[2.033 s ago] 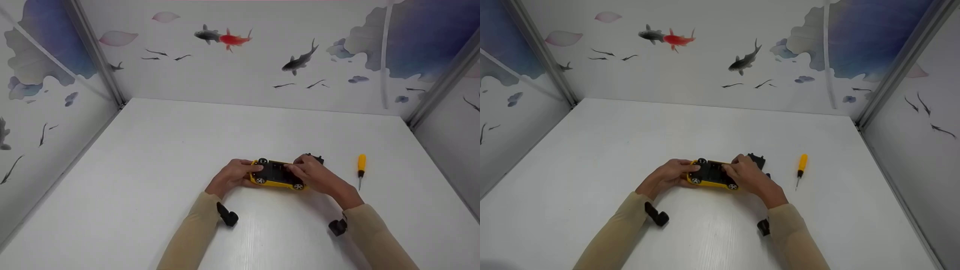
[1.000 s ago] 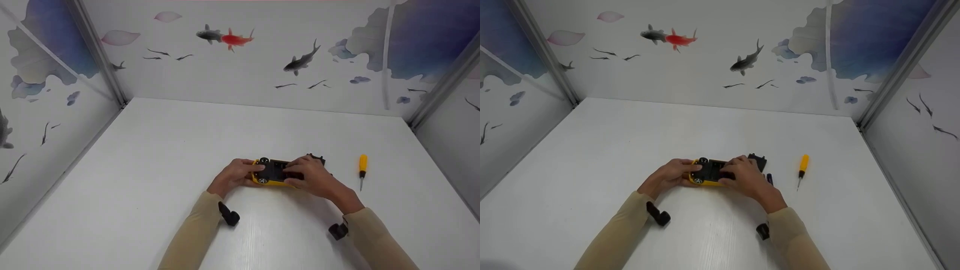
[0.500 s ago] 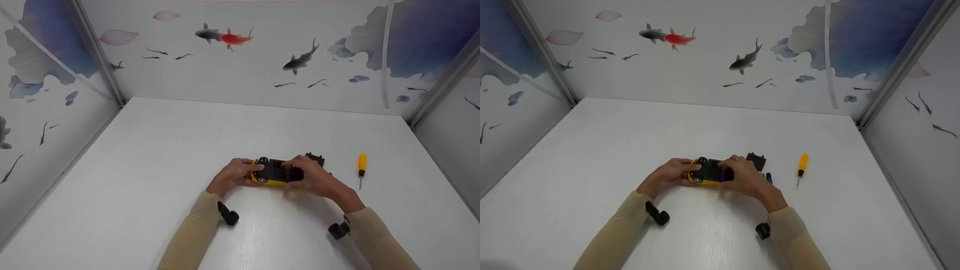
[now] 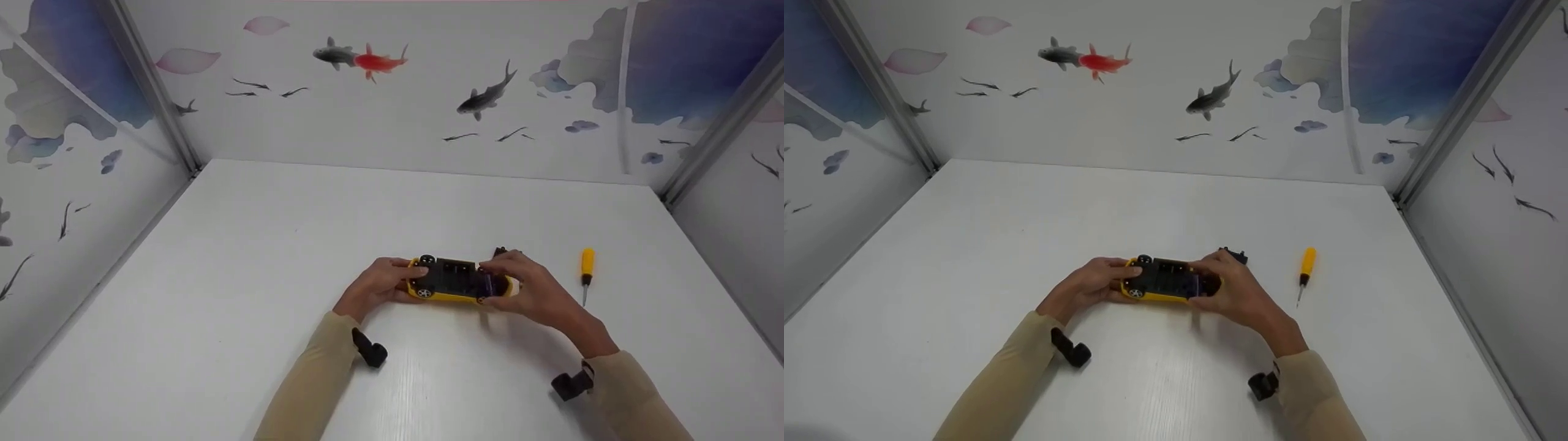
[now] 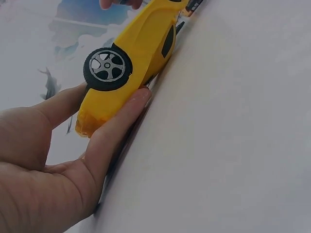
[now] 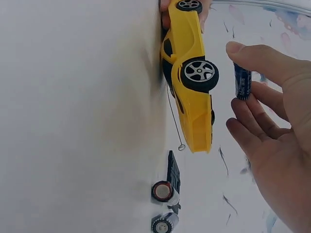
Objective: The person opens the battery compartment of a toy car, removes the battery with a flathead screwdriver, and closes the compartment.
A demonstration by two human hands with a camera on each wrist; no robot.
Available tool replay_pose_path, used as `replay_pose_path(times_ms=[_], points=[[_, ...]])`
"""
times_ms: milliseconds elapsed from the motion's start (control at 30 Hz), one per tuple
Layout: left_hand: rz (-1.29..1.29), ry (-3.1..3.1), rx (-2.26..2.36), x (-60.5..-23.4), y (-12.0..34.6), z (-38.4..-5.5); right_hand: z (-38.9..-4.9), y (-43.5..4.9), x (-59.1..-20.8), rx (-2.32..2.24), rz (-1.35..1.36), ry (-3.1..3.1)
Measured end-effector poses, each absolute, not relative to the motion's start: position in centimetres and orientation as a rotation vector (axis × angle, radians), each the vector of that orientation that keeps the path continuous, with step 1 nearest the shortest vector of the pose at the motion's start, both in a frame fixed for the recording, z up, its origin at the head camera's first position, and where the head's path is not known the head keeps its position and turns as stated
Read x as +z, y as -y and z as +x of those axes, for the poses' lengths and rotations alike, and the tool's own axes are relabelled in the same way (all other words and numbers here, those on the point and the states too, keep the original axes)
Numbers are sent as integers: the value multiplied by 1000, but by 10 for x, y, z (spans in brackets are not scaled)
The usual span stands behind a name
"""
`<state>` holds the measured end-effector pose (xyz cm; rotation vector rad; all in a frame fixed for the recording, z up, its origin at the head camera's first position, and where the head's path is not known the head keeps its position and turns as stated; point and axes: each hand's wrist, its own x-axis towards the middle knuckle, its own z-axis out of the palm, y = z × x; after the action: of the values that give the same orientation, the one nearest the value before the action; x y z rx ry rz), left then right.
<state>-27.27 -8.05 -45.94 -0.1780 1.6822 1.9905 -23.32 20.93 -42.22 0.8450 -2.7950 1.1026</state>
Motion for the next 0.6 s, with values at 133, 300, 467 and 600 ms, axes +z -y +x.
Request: replay_pose_path(times_ms=[133, 300, 467, 600], points=[[-171, -1689, 1989, -460, 80, -272, -231, -219, -424, 1073, 808, 2794], [-177, -1702, 1987, -462, 80, -272, -233, -232, -423, 1215, 708, 2781], [-188, -1713, 1979, -461, 79, -272, -234, -246, -416, 1249, 630, 2774], [-183, -1709, 1983, -460, 79, -273, -235, -259, -412, 1208, 605, 2775]])
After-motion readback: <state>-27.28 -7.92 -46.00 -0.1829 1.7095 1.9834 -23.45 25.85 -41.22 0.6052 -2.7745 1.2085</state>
